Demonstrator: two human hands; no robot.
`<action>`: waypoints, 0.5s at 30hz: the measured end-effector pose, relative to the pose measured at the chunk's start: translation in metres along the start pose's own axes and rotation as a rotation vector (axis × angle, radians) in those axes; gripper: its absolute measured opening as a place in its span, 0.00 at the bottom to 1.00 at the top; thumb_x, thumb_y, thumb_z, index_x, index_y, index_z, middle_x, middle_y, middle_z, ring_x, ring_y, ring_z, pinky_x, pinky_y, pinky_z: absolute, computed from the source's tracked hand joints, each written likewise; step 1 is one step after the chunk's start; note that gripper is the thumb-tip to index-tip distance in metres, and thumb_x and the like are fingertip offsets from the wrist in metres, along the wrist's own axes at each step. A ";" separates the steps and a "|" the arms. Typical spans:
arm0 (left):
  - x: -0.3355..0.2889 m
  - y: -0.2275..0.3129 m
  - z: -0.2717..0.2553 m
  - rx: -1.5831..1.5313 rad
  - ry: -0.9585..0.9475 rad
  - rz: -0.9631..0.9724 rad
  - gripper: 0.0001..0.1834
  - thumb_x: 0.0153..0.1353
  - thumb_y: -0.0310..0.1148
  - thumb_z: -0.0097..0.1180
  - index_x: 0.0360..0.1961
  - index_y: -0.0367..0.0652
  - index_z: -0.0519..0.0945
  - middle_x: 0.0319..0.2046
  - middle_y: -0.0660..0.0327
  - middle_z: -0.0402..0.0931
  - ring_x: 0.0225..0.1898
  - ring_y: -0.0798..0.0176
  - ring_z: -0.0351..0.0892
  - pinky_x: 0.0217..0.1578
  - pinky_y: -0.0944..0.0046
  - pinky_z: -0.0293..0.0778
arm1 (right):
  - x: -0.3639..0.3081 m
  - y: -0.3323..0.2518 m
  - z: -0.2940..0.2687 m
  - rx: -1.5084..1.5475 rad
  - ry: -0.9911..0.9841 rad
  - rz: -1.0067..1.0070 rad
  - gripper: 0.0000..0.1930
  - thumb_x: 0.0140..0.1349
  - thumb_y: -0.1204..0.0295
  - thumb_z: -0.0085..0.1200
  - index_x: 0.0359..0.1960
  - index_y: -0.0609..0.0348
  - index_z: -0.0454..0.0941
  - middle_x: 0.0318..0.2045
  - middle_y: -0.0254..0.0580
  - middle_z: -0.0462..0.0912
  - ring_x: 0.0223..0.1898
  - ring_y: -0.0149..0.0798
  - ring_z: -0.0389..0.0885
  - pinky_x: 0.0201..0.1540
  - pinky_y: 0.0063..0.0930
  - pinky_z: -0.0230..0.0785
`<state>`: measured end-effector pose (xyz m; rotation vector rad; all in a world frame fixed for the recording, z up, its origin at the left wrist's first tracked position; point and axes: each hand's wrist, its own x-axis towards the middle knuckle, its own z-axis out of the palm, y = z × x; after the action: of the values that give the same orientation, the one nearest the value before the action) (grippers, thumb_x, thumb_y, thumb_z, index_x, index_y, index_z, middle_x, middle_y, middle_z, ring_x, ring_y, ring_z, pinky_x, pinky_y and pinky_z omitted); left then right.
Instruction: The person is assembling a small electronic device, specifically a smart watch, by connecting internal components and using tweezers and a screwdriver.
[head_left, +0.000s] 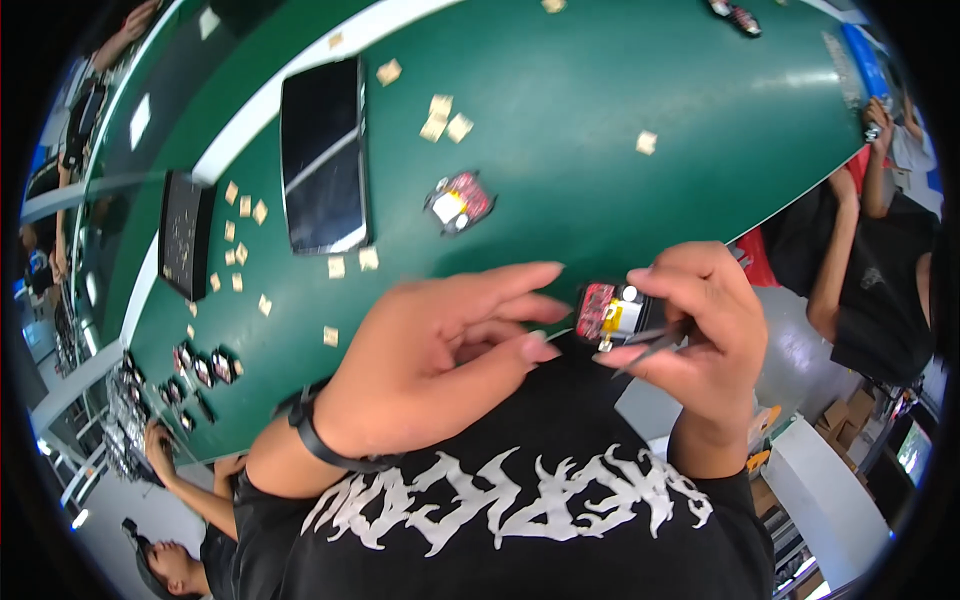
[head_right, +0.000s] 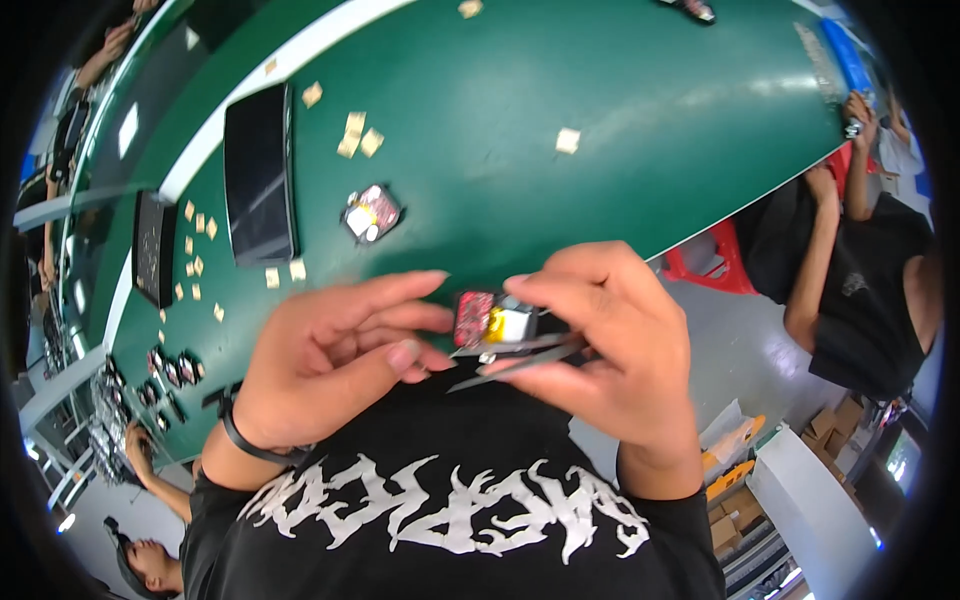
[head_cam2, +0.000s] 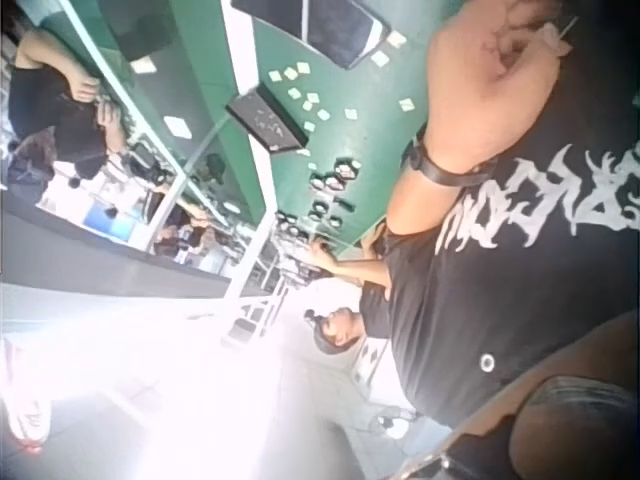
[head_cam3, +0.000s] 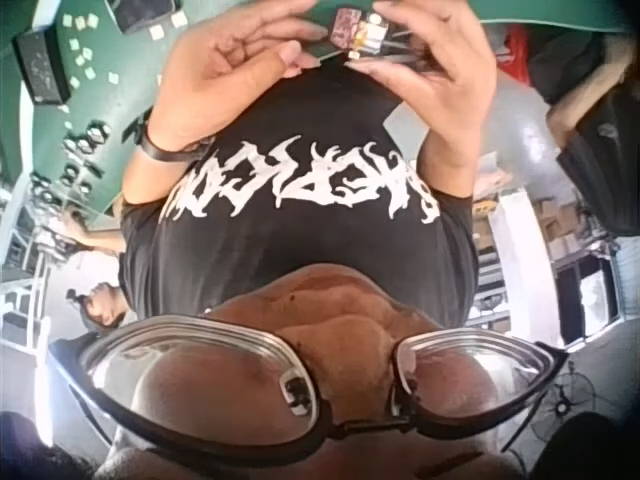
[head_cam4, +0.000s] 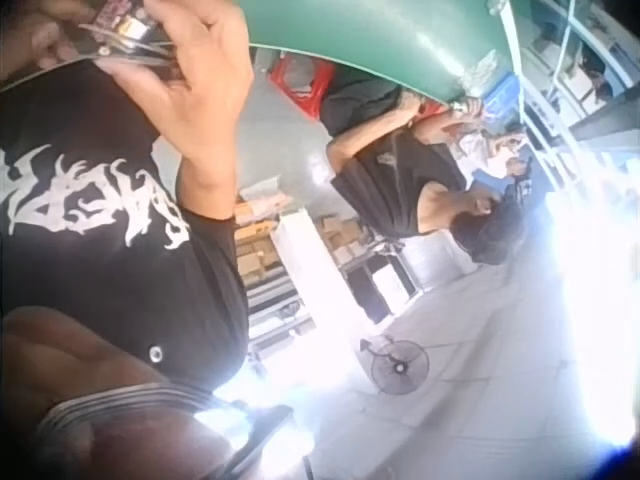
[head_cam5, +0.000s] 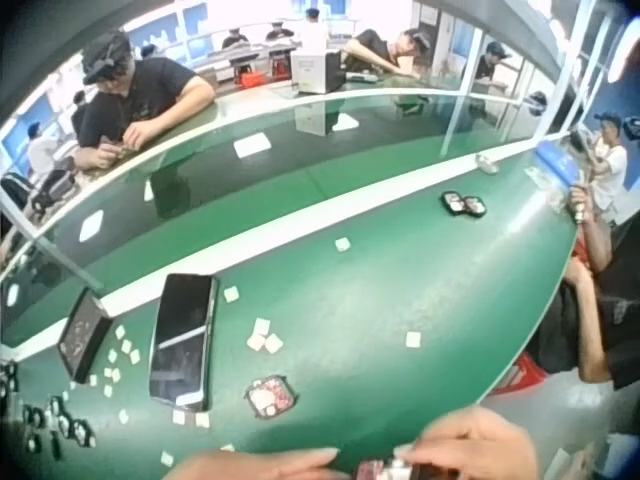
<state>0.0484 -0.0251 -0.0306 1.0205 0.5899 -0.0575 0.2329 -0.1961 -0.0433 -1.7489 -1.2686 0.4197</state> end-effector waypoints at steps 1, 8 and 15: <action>0.000 0.002 -0.001 0.008 -0.016 0.027 0.25 0.66 0.14 0.48 0.65 0.29 0.71 0.50 0.48 0.82 0.47 0.64 0.84 0.46 0.69 0.79 | 0.000 0.011 -0.007 -0.027 0.038 0.019 0.28 0.38 0.68 0.81 0.44 0.61 0.85 0.38 0.39 0.80 0.28 0.27 0.74 0.26 0.19 0.64; 0.009 -0.012 -0.018 1.194 0.436 0.646 0.26 0.52 0.23 0.67 0.54 0.35 0.78 0.43 0.52 0.80 0.38 0.47 0.78 0.41 0.56 0.76 | 0.017 0.140 -0.113 0.001 0.587 0.418 0.19 0.56 0.80 0.69 0.50 0.68 0.81 0.46 0.37 0.82 0.50 0.30 0.79 0.56 0.22 0.69; 0.036 -0.001 -0.023 1.411 0.564 0.646 0.37 0.46 0.25 0.71 0.61 0.37 0.73 0.49 0.52 0.78 0.47 0.46 0.76 0.49 0.53 0.73 | 0.050 0.256 -0.220 -0.248 0.814 0.496 0.24 0.59 0.66 0.71 0.52 0.70 0.82 0.44 0.39 0.86 0.46 0.27 0.81 0.53 0.19 0.68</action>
<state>0.0686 0.0008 -0.0578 2.6141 0.6766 0.4657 0.5558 -0.2707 -0.1239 -2.1194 -0.3109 -0.1960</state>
